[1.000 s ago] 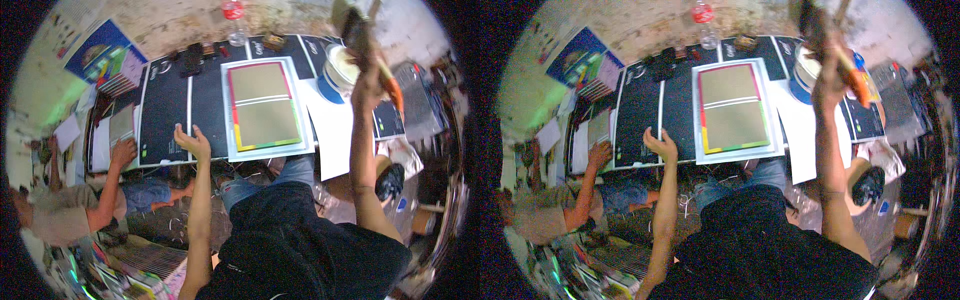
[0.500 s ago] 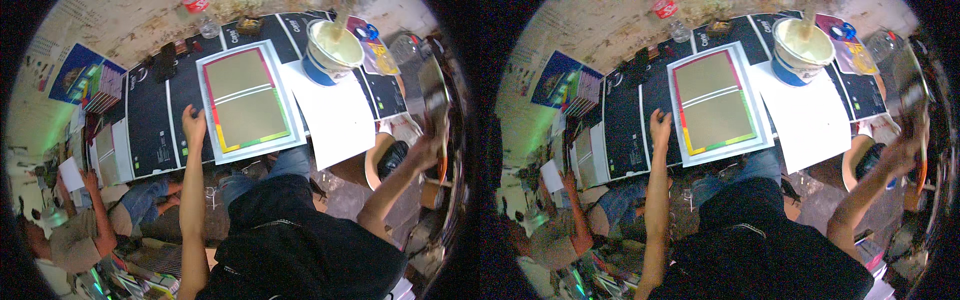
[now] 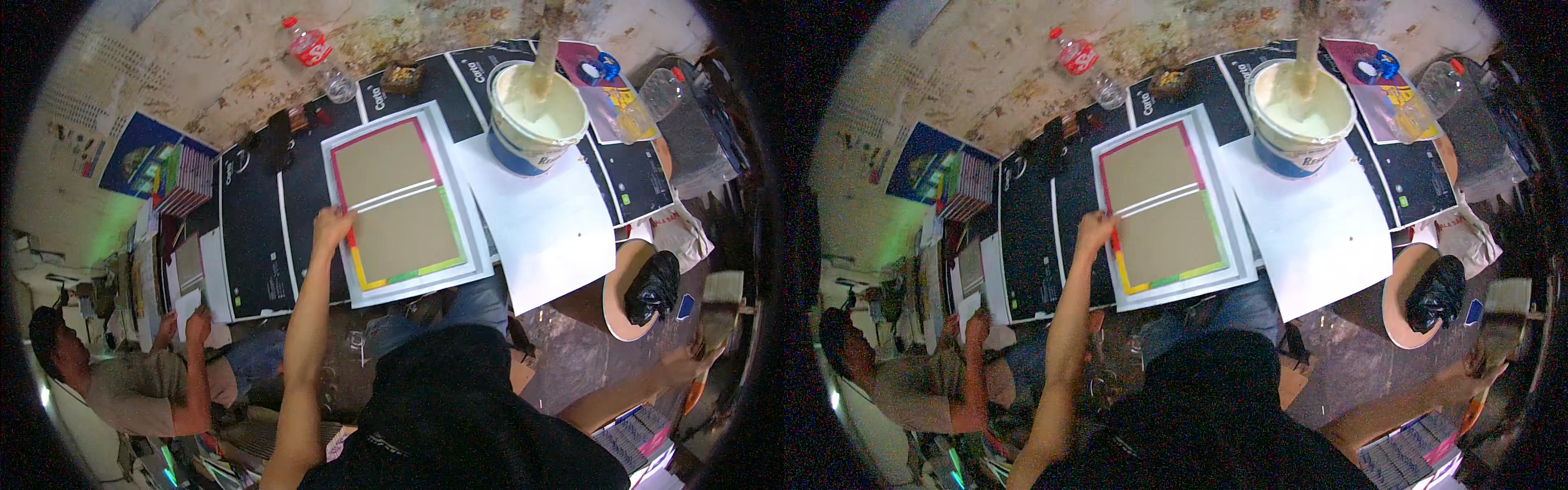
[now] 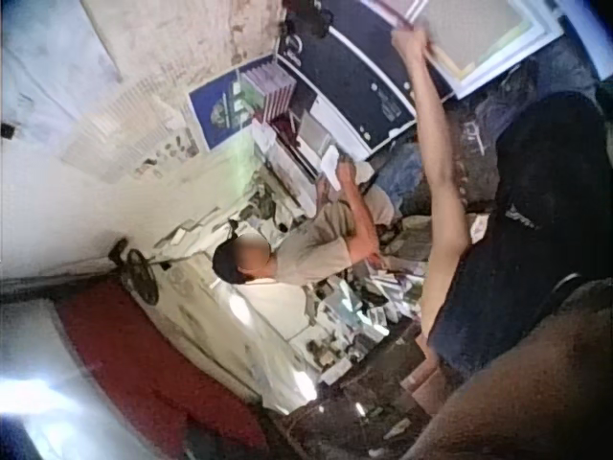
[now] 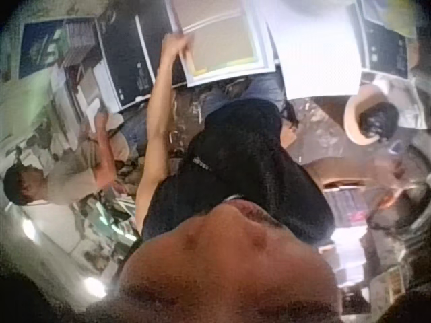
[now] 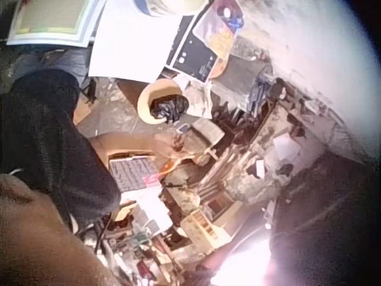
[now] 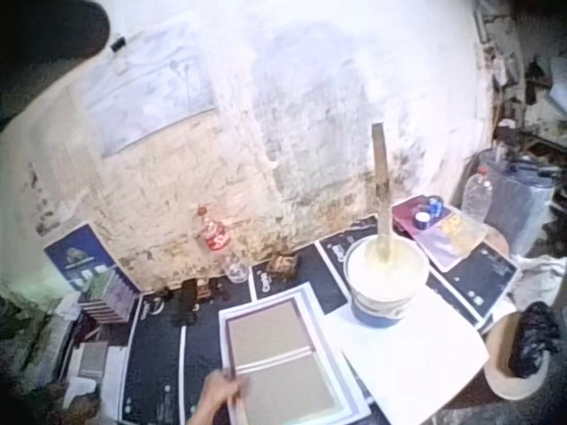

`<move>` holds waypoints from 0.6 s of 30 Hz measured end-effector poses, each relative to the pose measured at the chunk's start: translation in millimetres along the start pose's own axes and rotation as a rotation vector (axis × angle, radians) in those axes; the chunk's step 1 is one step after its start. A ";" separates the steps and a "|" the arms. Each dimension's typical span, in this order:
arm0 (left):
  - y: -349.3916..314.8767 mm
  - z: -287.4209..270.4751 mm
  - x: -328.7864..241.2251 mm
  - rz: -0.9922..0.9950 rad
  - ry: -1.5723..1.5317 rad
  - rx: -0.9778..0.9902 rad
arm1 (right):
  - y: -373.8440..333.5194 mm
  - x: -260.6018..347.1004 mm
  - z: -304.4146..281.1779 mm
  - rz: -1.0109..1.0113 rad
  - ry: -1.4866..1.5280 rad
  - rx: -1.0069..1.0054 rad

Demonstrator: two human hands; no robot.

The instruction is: The person applies a white liquid adhesive to book cover components using a large brush, coating the inner surface of the cardboard frames on a work table.

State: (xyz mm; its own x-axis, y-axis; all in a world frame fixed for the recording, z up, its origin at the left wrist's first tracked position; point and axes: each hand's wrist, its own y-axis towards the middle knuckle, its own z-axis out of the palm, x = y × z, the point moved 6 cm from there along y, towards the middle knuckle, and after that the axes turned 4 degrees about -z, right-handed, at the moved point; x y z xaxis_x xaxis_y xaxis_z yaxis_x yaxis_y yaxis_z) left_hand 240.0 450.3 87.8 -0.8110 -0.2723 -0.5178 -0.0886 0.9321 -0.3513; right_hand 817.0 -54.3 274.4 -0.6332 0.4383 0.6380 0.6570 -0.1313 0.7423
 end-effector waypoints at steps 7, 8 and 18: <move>-116.2 42.6 16.6 0.261 0.197 0.109 | 39.8 118.1 156.3 -0.201 0.597 0.352; -132.2 39.6 0.0 0.267 0.213 0.099 | 33.2 161.6 178.4 -0.095 0.538 0.516; -132.8 36.2 31.7 -0.084 0.147 0.137 | -108.9 274.6 409.1 -0.627 0.418 1.542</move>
State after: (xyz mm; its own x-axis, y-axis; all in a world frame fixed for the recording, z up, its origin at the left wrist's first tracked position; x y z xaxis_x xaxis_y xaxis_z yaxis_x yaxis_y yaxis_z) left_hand 247.0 309.2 89.8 -0.8803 -0.3010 -0.3666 -0.0884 0.8634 -0.4968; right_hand 738.9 444.1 285.0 -0.8187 -0.1923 0.5411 -0.1162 0.9783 0.1718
